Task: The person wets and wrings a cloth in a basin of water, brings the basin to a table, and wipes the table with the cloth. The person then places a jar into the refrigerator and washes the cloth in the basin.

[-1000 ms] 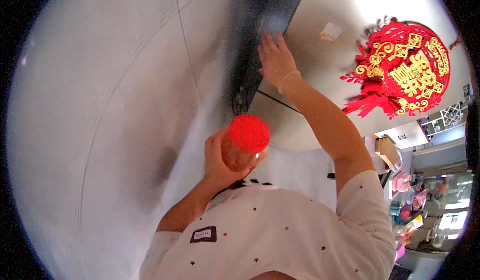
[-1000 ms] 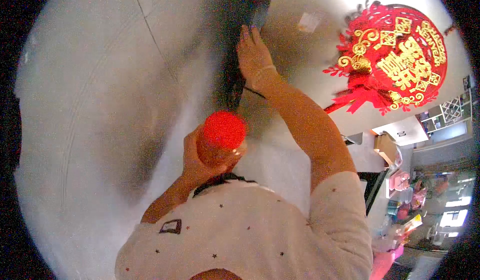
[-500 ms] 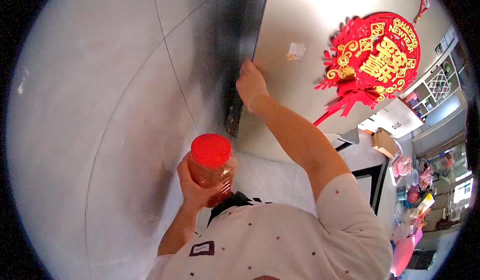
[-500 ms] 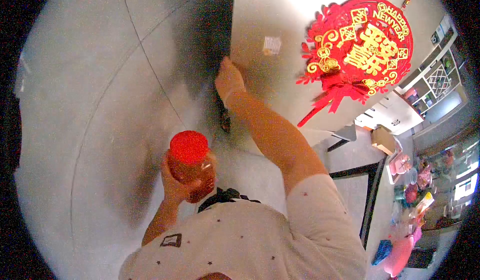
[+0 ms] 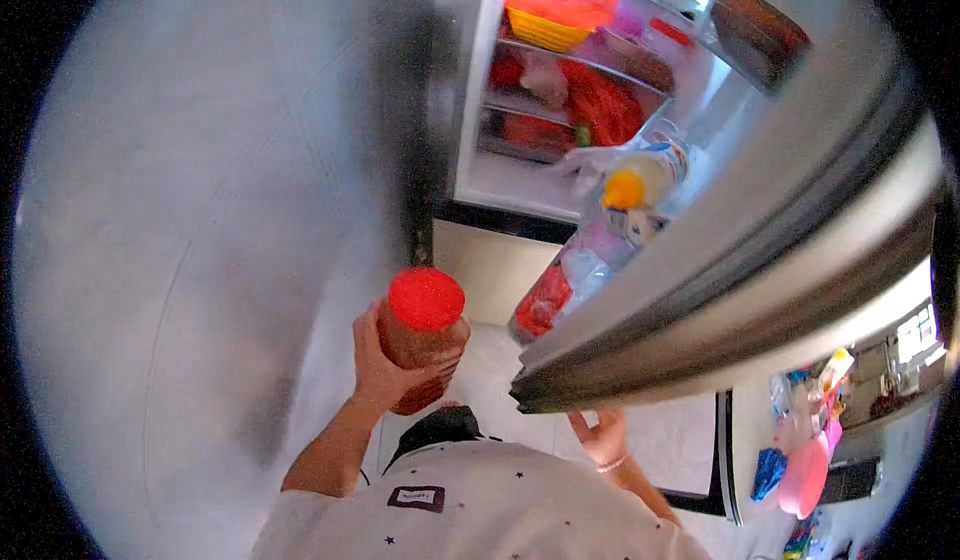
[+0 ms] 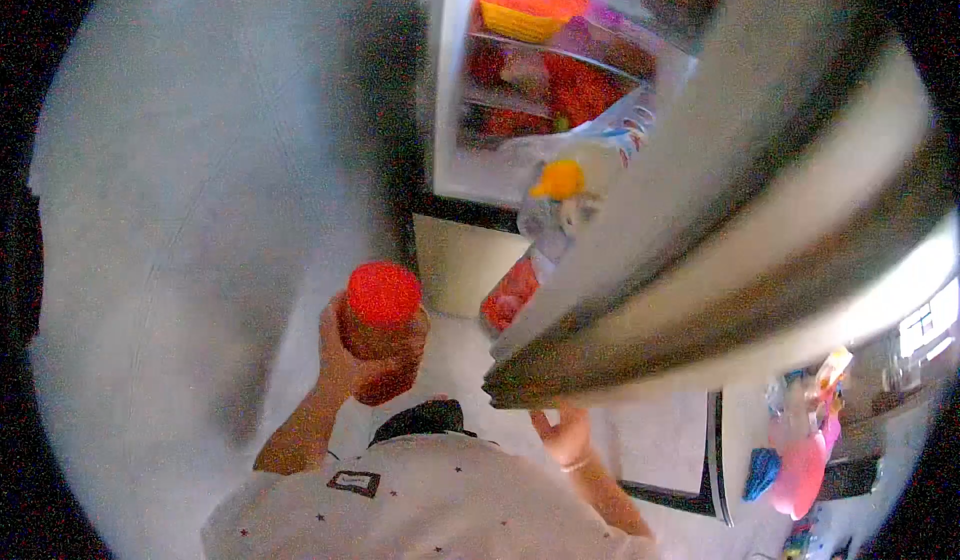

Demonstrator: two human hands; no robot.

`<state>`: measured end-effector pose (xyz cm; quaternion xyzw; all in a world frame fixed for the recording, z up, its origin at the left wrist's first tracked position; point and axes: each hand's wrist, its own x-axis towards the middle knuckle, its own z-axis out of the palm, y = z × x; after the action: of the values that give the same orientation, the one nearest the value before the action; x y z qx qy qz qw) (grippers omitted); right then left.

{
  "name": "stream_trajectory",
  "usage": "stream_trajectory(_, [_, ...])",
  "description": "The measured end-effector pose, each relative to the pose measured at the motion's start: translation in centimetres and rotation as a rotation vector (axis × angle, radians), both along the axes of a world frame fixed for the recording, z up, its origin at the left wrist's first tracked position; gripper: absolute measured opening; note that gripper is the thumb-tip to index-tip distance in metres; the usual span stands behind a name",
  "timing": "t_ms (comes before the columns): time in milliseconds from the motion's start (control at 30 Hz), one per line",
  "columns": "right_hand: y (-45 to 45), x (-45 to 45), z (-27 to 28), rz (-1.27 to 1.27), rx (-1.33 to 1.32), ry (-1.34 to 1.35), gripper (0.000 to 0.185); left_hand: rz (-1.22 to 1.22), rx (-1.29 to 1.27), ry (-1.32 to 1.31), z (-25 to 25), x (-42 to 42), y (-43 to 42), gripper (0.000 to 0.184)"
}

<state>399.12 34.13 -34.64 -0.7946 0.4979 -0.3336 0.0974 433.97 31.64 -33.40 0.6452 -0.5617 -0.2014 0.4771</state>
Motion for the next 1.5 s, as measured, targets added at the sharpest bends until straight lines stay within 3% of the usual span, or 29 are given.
stream_trajectory(67, [3.9,-4.6,-6.7,-0.276,0.255,-0.442,0.043,-0.032,0.042,0.018,0.9,-1.2,-1.2,0.107])
stream_trajectory(133, [7.0,-6.2,-6.3,-0.391,0.474,-1.126,0.06,-0.139,-0.074,0.116,1.4,-2.8,-2.7,0.109])
stream_trajectory(200, [9.6,-9.3,-8.3,-0.409,0.463,-0.889,0.067,-0.205,-0.15,0.15,2.6,-3.7,-5.4,0.109])
stream_trajectory(267, [10.5,-10.1,-8.6,-0.397,0.24,-0.692,0.07,-0.223,-0.168,0.154,3.9,-4.5,-8.8,0.11])
stream_trajectory(333, [11.3,-12.8,-15.4,-0.726,0.137,-0.962,0.081,-0.289,-0.191,0.291,7.0,-4.9,-12.4,0.11])
stream_trajectory(400, [9.1,-11.5,-10.9,-0.59,0.004,-0.931,0.08,-0.377,-0.255,0.448,9.9,-6.0,-16.8,0.11])
stream_trajectory(467, [7.1,-12.2,-12.6,-0.711,-0.035,-1.039,0.071,-0.487,-0.365,0.517,11.8,-5.7,-22.8,0.109])
stream_trajectory(500, [5.8,-8.5,-6.8,-0.821,-0.041,-0.951,0.077,-0.55,-0.433,0.549,13.3,-5.9,-24.9,0.109])
stream_trajectory(533, [5.1,-10.9,-11.2,-0.967,-0.163,-1.024,0.072,-0.587,-0.441,0.602,15.4,-6.1,-27.4,0.108])
stream_trajectory(633, [2.6,-10.5,-10.6,-1.178,-0.33,-1.119,0.072,-0.664,-0.456,0.73,21.5,-6.5,-33.3,0.106])
stream_trajectory(833, [0.7,-9.7,-10.8,-1.365,-0.417,-1.106,0.073,-0.685,-0.51,0.696,32.6,-6.8,-42.4,0.098])
stream_trajectory(1100, [-1.0,-8.3,-12.8,-1.496,-0.445,-1.123,0.075,-0.705,-0.565,0.615,36.8,-5.9,-51.0,0.092])
stream_trajectory(1167, [-1.3,-8.2,-12.5,-1.508,-0.442,-1.118,0.075,-0.803,-0.567,0.587,38.5,-4.1,-54.2,0.087])
stream_trajectory(1267, [-1.9,-8.6,-11.7,-1.525,-0.433,-1.1,0.076,-0.797,-0.668,0.57,40.2,-3.4,-53.3,0.08])
stream_trajectory(1367, [-2.5,-9.0,-11.5,-1.537,-0.413,-1.094,0.077,-0.594,-0.66,0.448,41.5,-3.4,-52.7,0.079])
stream_trajectory(1433, [-2.7,-9.1,-11.5,-1.54,-0.412,-1.104,0.078,-0.384,-0.588,0.294,40.7,-3.1,-54.5,0.079])
stream_trajectory(1500, [-2.3,-9.5,-11.9,-1.541,-0.417,-1.113,0.078,-0.325,-0.632,0.228,39.3,-3.3,-55.0,0.08])
